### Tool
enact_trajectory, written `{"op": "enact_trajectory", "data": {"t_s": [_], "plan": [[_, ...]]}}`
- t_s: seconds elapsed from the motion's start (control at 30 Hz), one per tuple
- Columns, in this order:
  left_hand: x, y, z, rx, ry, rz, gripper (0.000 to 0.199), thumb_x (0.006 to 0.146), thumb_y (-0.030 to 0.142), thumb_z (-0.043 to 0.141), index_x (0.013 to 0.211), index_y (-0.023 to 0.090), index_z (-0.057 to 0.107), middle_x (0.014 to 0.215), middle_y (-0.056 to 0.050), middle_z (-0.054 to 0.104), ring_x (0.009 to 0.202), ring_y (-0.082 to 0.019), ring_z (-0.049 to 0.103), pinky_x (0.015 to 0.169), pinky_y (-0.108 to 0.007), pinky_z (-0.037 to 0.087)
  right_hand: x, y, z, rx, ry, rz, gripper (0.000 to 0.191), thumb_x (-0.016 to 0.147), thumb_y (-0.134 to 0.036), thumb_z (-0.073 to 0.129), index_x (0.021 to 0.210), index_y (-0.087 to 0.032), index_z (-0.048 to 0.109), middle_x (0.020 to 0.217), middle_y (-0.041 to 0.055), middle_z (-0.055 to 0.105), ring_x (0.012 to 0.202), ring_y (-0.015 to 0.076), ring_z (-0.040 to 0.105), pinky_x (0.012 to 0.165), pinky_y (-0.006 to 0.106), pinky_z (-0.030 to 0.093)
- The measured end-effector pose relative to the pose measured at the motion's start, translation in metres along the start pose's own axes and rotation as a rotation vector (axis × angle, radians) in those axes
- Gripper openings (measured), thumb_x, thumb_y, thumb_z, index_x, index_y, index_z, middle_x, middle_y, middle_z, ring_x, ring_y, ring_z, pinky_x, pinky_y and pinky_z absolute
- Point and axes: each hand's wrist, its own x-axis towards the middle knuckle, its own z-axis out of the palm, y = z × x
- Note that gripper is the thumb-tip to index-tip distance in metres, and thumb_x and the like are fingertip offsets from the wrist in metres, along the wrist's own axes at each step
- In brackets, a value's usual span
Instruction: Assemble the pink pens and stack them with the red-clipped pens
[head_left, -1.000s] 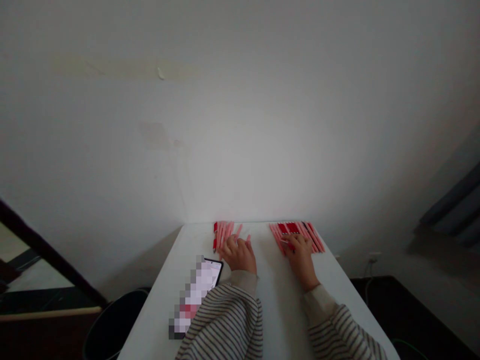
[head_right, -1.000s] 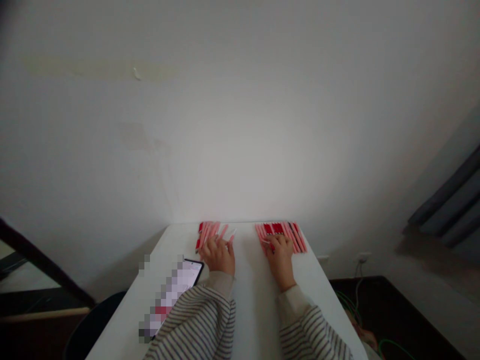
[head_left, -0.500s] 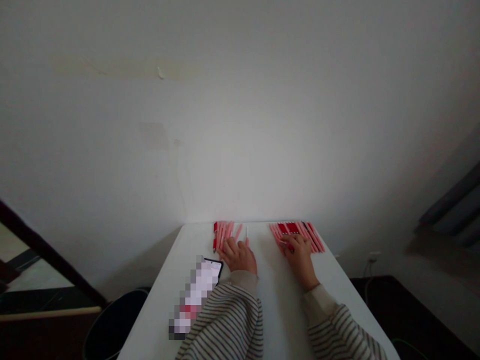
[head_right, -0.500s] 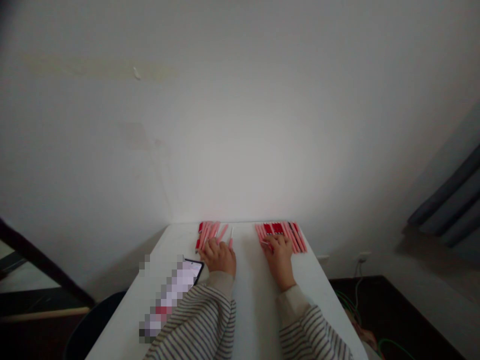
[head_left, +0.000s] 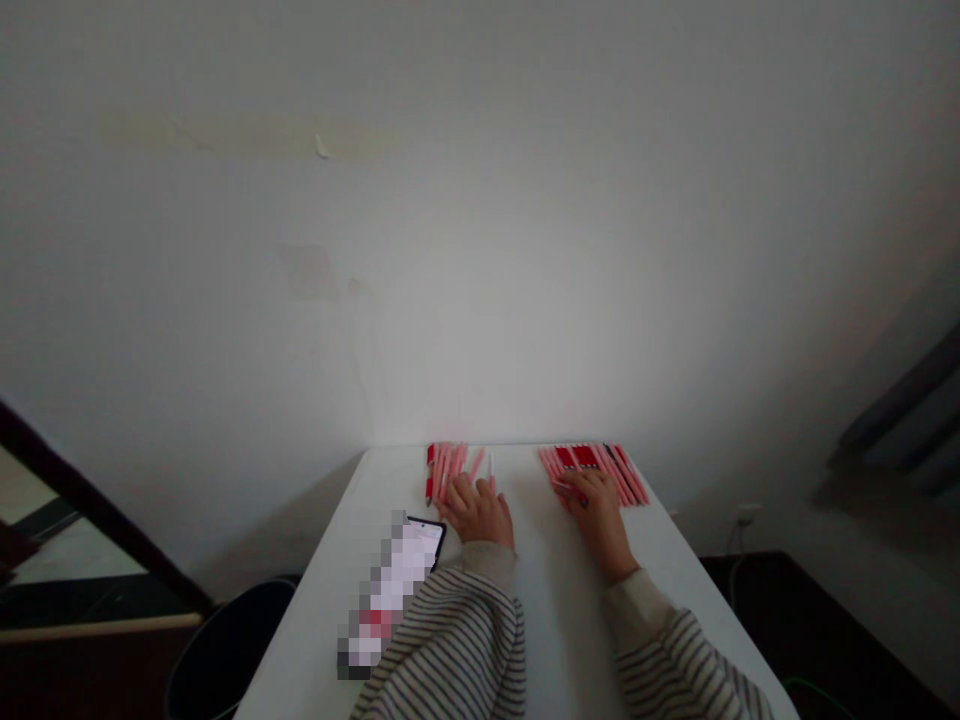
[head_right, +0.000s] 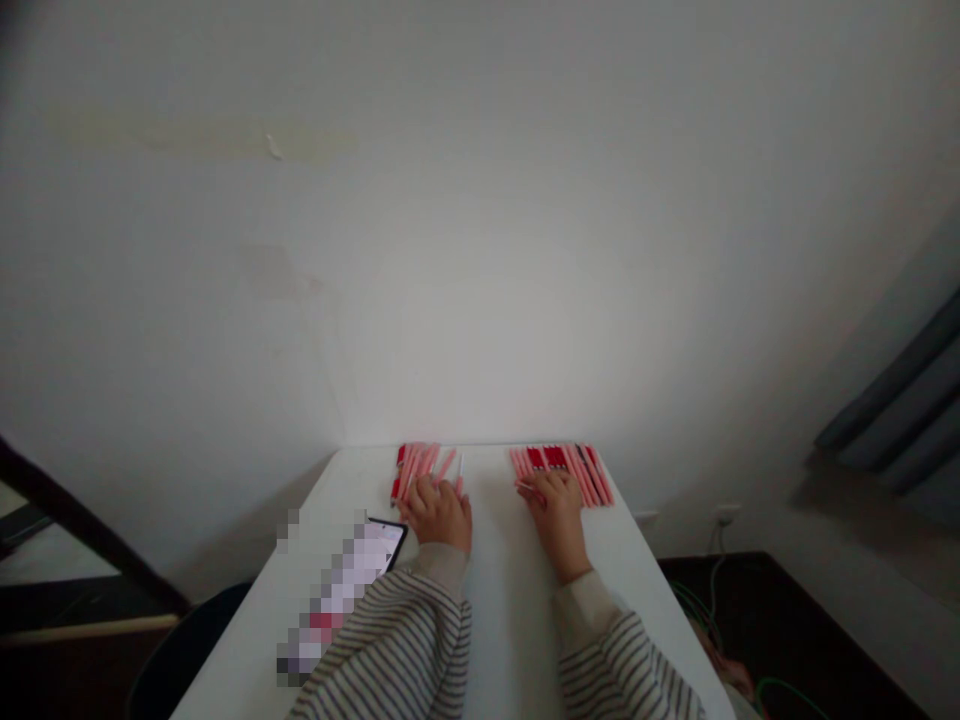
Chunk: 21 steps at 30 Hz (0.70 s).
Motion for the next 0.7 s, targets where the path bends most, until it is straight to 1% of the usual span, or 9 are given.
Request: {"op": "enact_trajectory", "data": {"t_s": [0.13, 0.27, 0.4, 0.47, 0.57, 0.7], "plan": [[0.001, 0.002, -0.008, -0.137, -0.051, 0.047, 0.018, 0.075, 0.028, 0.061, 0.091, 0.027, 0.067, 0.126, -0.006, 0.051, 0.126, -0.028, 0.034, 0.108, -0.059, 0.014, -0.002, 0.001, 0.005, -0.022, -0.037, -0.043, 0.021, 0.086, -0.037, 0.055, 0.092, -0.025, 0.072, 0.091, 0.0070, 0.064, 0.094, 0.0231, 0.049, 0.083, 0.038, 0.041], [-0.002, 0.005, -0.013, -0.274, -0.111, 0.102, 0.013, 0.074, 0.033, 0.064, 0.085, 0.035, 0.070, 0.126, -0.001, 0.052, 0.125, -0.026, 0.033, 0.107, -0.059, 0.013, -0.005, 0.002, 0.009, -0.031, -0.099, -0.062, 0.021, 0.088, -0.029, 0.053, 0.098, -0.027, 0.071, 0.097, 0.0073, 0.062, 0.098, 0.0234, 0.047, 0.083, 0.038, 0.041], [-0.004, 0.006, -0.012, -0.313, -0.216, 0.104, 0.010, 0.071, 0.036, 0.068, 0.080, 0.037, 0.072, 0.128, 0.001, 0.052, 0.128, -0.028, 0.030, 0.107, -0.060, 0.008, -0.006, -0.002, 0.007, -0.051, -0.168, -0.064, 0.021, 0.087, -0.023, 0.053, 0.097, -0.028, 0.071, 0.097, 0.0064, 0.063, 0.099, 0.0235, 0.045, 0.085, 0.039, 0.039], [-0.004, 0.007, -0.012, -0.313, -0.254, 0.113, 0.012, 0.070, 0.035, 0.069, 0.081, 0.037, 0.073, 0.130, 0.002, 0.052, 0.129, -0.030, 0.029, 0.107, -0.061, 0.006, -0.005, -0.005, 0.005, -0.057, -0.197, -0.065, 0.020, 0.086, -0.022, 0.055, 0.097, -0.029, 0.071, 0.096, 0.0056, 0.063, 0.100, 0.0237, 0.045, 0.086, 0.039, 0.038], [-0.003, 0.009, -0.013, -0.298, -0.284, 0.121, 0.016, 0.069, 0.032, 0.071, 0.083, 0.039, 0.073, 0.132, 0.002, 0.052, 0.131, -0.031, 0.028, 0.107, -0.063, 0.003, -0.004, -0.009, 0.002, -0.051, -0.229, -0.077, 0.021, 0.084, -0.019, 0.058, 0.098, -0.028, 0.070, 0.097, 0.0050, 0.065, 0.102, 0.0240, 0.045, 0.088, 0.040, 0.037], [-0.005, 0.012, -0.014, -0.289, -0.315, 0.110, 0.016, 0.069, 0.034, 0.071, 0.083, 0.040, 0.072, 0.131, 0.003, 0.053, 0.132, -0.031, 0.028, 0.107, -0.066, 0.002, -0.003, -0.011, 0.000, -0.024, -0.248, -0.081, 0.016, 0.081, -0.019, 0.061, 0.090, -0.028, 0.071, 0.093, 0.0039, 0.066, 0.100, 0.0235, 0.045, 0.089, 0.040, 0.035]]}}
